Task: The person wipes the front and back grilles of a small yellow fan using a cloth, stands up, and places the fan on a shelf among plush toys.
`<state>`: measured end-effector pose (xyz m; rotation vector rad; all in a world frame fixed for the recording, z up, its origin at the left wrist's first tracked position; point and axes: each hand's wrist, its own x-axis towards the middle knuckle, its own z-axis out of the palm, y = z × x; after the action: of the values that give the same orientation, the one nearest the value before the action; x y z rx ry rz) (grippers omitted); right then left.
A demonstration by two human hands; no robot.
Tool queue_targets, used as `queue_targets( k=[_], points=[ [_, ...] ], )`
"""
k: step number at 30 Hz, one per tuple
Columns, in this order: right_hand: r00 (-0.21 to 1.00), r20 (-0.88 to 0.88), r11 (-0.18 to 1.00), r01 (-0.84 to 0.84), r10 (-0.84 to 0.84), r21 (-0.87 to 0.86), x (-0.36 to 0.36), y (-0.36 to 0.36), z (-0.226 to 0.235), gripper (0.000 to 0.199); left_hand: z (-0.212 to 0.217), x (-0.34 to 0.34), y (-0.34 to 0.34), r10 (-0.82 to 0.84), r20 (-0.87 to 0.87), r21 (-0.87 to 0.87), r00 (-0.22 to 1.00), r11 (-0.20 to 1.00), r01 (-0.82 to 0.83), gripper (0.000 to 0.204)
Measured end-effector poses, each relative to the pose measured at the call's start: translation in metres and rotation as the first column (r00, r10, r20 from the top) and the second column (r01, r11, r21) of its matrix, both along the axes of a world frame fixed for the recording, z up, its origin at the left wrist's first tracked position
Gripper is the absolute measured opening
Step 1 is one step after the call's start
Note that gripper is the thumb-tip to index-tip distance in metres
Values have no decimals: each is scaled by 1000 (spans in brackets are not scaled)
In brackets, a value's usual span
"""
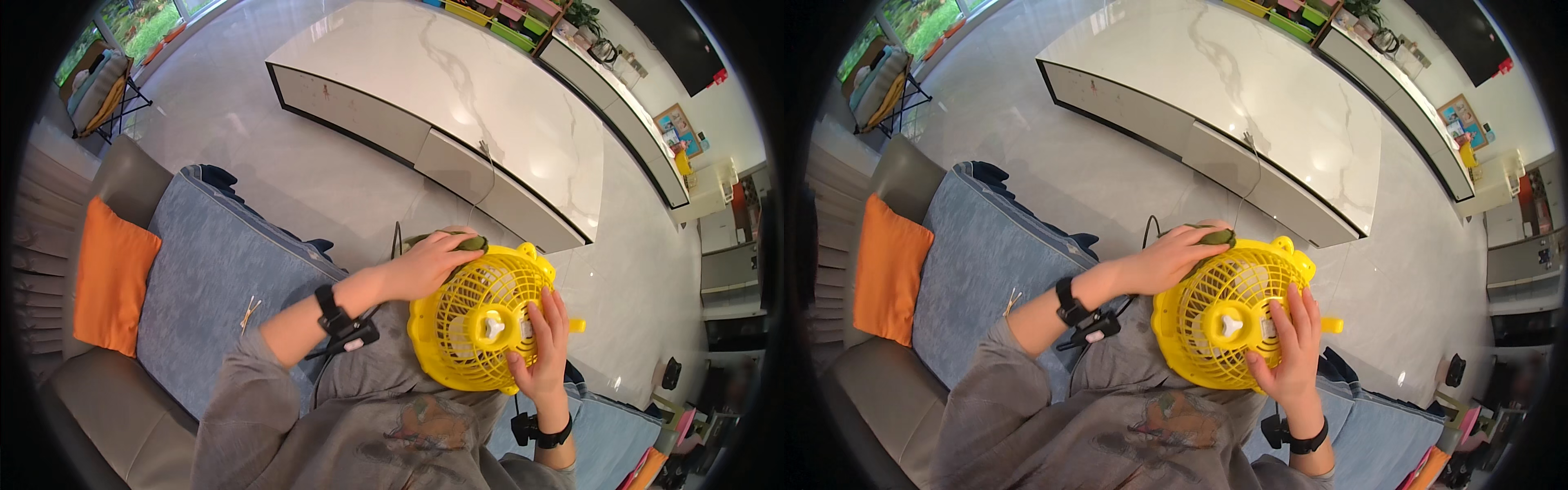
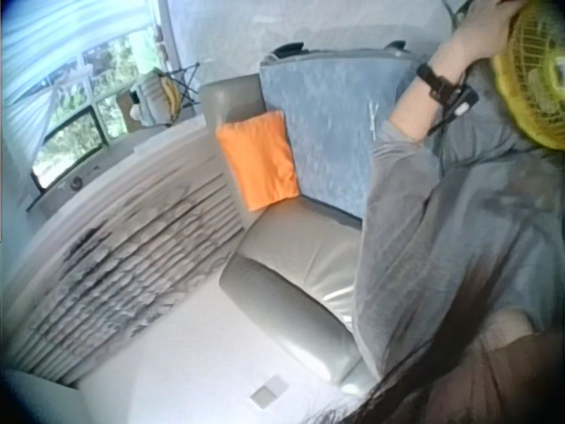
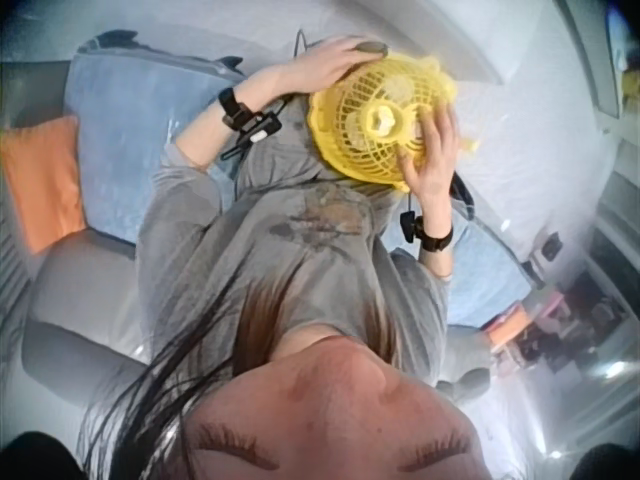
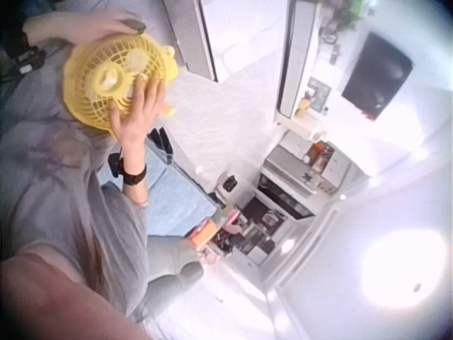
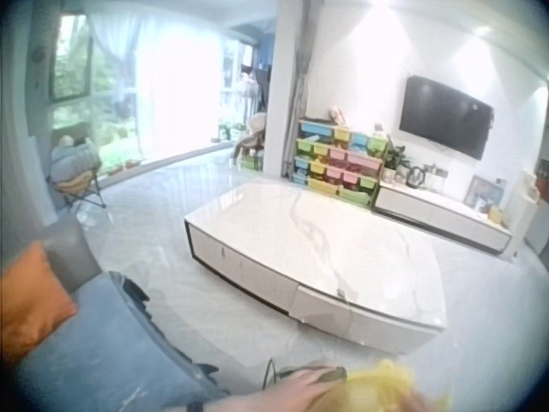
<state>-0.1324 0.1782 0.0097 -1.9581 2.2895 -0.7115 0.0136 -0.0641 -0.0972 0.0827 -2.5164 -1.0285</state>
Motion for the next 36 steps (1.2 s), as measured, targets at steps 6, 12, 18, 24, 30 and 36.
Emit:
queue_targets(
  k=[6,12,18,24,30,36],
  points=[
    [1000,-22,1000,19,-19,-16,3,-7,-2,64,14,-57,-39,-276,115,225,954,943,246,39],
    [999,10,999,46,-46,4,5,-11,-2,62,0,-24,-28,-104,93,136,990,987,90,38],
    [998,31,998,57,-57,6,7,-16,-3,60,21,52,18,167,185,145,968,970,-195,45],
    [998,-5,997,68,-68,-47,9,-14,-7,58,34,97,53,233,166,159,958,953,-259,48],
    [997,4,992,82,-82,-99,12,-16,-11,64,86,122,56,197,126,91,972,974,-209,51],
    [854,518,941,147,35,-306,5,-7,-17,69,160,68,70,20,-121,123,992,992,-5,62]
  ],
)
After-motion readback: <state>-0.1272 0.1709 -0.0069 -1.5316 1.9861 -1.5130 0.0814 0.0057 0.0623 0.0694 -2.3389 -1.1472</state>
